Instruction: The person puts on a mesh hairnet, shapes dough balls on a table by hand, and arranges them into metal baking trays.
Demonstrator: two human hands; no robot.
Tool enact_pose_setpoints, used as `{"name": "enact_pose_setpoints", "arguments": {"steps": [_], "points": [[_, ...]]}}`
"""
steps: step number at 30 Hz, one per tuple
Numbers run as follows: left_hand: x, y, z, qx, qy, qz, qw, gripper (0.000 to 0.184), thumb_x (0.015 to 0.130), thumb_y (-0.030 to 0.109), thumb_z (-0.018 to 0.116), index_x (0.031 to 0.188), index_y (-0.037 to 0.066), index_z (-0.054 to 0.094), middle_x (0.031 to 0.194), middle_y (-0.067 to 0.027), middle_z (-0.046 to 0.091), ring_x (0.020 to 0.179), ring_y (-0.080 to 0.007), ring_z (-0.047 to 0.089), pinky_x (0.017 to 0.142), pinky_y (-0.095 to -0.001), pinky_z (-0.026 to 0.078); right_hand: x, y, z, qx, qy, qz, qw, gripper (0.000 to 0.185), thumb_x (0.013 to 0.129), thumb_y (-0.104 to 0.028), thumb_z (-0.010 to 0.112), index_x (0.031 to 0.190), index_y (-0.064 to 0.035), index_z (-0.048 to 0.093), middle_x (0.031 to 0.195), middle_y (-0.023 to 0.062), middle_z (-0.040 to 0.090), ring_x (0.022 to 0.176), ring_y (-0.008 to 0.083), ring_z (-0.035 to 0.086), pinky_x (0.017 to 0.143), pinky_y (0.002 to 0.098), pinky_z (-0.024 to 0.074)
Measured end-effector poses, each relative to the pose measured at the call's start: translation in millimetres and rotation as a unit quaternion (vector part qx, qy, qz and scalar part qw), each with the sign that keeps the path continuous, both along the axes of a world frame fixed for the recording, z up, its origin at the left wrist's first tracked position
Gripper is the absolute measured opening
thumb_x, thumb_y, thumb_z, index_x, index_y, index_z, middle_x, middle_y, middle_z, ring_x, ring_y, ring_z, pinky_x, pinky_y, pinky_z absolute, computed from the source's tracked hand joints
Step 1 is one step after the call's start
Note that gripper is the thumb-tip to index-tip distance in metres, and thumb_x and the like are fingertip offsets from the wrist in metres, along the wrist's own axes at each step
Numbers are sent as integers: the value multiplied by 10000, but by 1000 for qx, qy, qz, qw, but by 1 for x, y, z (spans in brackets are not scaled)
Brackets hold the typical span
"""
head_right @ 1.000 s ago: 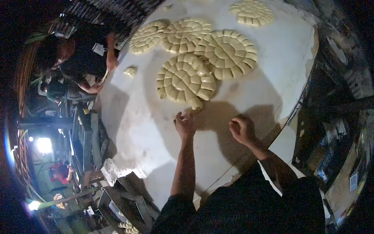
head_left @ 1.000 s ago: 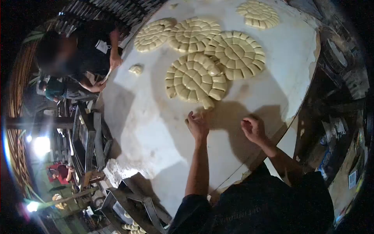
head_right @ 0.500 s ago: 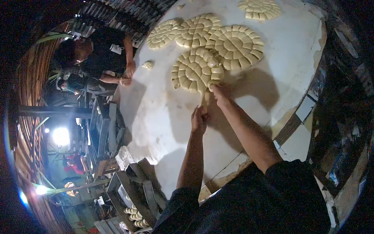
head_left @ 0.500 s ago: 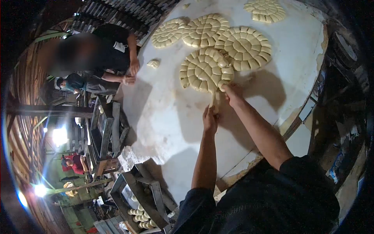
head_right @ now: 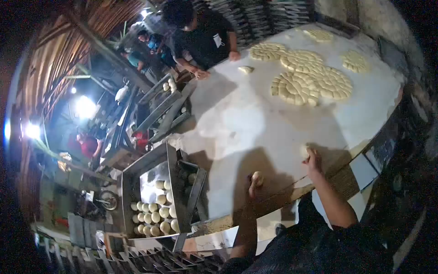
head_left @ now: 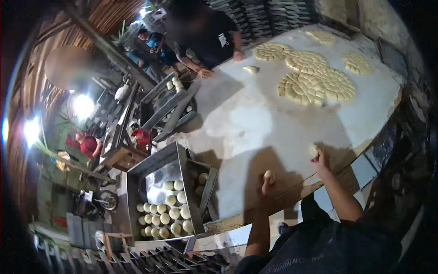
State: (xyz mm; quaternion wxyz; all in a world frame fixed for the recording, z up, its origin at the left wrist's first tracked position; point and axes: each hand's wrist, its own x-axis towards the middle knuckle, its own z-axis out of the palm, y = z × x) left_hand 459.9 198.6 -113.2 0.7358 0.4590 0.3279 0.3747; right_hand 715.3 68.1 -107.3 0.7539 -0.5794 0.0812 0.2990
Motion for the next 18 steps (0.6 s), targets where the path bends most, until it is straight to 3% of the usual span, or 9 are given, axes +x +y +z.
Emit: {"name": "enact_pose_setpoints", "arguments": {"steps": [1,3,7,9,10,11,12,14,18], "points": [[-7,-1,-2,-3,-10,8,1000,320,969,172,568,1242,21,502,1101,-66,558,998,-204,564,827,-358,507,1,-8,15,-3,-10,8,1000,376,878,-328,653,1103,-33,592,864,90,599,697,171,558,656,349,511],[-29,6,-3,121,141,54,981,311,936,206,628,1152,3,533,1061,-104,547,973,-231,562,826,-388,498,3,-17,32,-231,-330,32,915,319,903,-327,624,961,-21,555,852,113,513,778,244,525,740,418,472],[-52,2,14,198,218,60,954,335,897,265,674,1098,21,563,1064,-171,557,965,-298,572,813,-461,495,55,-25,-3,-283,-525,67,800,345,918,-309,586,977,20,501,902,175,505,821,322,524,753,470,429],[-60,-2,8,600,282,-11,748,372,854,329,703,1061,38,601,1081,-220,561,1025,-359,548,867,-517,455,44,-31,30,-271,-508,243,780,290,897,-238,571,973,23,470,932,197,487,858,360,490,789,497,405],[-62,6,-1,600,285,-2,747,372,854,329,703,1061,38,601,1081,-220,561,1025,-359,548,867,-517,455,49,-42,24,-248,-607,327,681,271,889,-223,557,971,17,462,949,197,478,883,375,474,807,513,387],[-64,21,-9,577,425,-79,693,426,817,371,728,1056,40,610,1093,-217,566,1053,-372,529,896,-528,427,59,-50,19,-218,-690,399,563,252,881,-208,542,970,11,455,965,197,470,908,391,458,825,528,369],[-61,37,-11,534,552,-154,621,479,779,413,753,1050,41,619,1104,-214,571,1081,-386,510,925,-539,399,71,-49,25,-214,-694,400,559,252,881,-208,542,970,11,455,965,197,470,908,391,458,825,528,369],[-42,56,67,515,558,-87,645,518,755,446,767,1045,41,628,1093,-193,576,1101,-371,497,945,-533,380,86,-35,46,-149,-742,441,482,254,842,-219,567,944,-6,473,990,196,469,968,409,437,872,538,347],[36,82,60,523,466,33,713,571,714,484,800,1025,40,621,1056,-152,581,1060,-351,514,928,-508,390,86,51,53,-210,-691,367,586,293,779,-237,612,922,-13,491,1011,196,485,996,396,445,881,514,361]]}}
